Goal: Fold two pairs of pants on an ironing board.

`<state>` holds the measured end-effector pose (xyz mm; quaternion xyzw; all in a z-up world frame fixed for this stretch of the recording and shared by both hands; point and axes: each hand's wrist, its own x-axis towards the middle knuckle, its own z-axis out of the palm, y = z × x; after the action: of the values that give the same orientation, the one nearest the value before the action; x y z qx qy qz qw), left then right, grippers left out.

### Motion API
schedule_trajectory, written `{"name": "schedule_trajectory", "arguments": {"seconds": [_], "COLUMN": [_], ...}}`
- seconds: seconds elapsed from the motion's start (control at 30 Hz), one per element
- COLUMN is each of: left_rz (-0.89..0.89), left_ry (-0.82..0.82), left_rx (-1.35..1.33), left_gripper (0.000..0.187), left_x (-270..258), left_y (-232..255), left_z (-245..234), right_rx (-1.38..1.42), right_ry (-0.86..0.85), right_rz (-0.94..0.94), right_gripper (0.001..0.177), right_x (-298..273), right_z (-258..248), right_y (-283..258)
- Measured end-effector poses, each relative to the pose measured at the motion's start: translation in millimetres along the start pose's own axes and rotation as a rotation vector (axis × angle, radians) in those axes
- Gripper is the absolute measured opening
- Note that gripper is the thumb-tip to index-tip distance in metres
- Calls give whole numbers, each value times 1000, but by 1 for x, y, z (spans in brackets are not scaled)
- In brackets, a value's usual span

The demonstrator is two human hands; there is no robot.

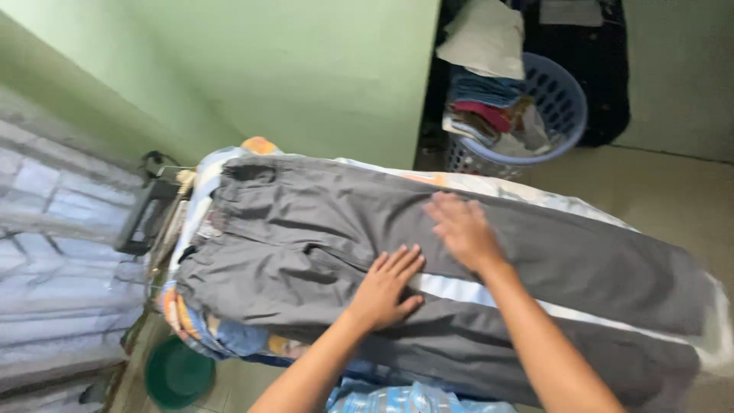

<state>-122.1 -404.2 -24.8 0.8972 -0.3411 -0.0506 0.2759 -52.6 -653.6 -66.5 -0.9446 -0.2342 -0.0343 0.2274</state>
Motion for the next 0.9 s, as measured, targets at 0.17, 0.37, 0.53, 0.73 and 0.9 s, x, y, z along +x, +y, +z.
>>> {"name": "schedule_trajectory", "arguments": {"seconds": [0.17,0.37,0.53,0.73,0.9], "left_rz": [-246,-183,-133,-421,-350], "left_ry": [23,110,90,310,274], "left_rx": [-190,47,-188,-225,264], "left_gripper": [38,34,37,36,66], "left_x": [-17,-45,-72,-65,-77], "left_y": [-35,-80,-106,-173,-235], "left_z": [-39,-78,-85,-113,-130], "right_rx": [-318,262,-11,27,256], "right_ry": [232,13,-66,167,-23], "right_rz": [513,-190,-38,59,-250], "right_gripper": [48,45,47,49,58], "right_x": [42,104,180,206,189], "right_z": [7,29,54,78,110], "right_y": [20,-116,-93,-158,-205]}}
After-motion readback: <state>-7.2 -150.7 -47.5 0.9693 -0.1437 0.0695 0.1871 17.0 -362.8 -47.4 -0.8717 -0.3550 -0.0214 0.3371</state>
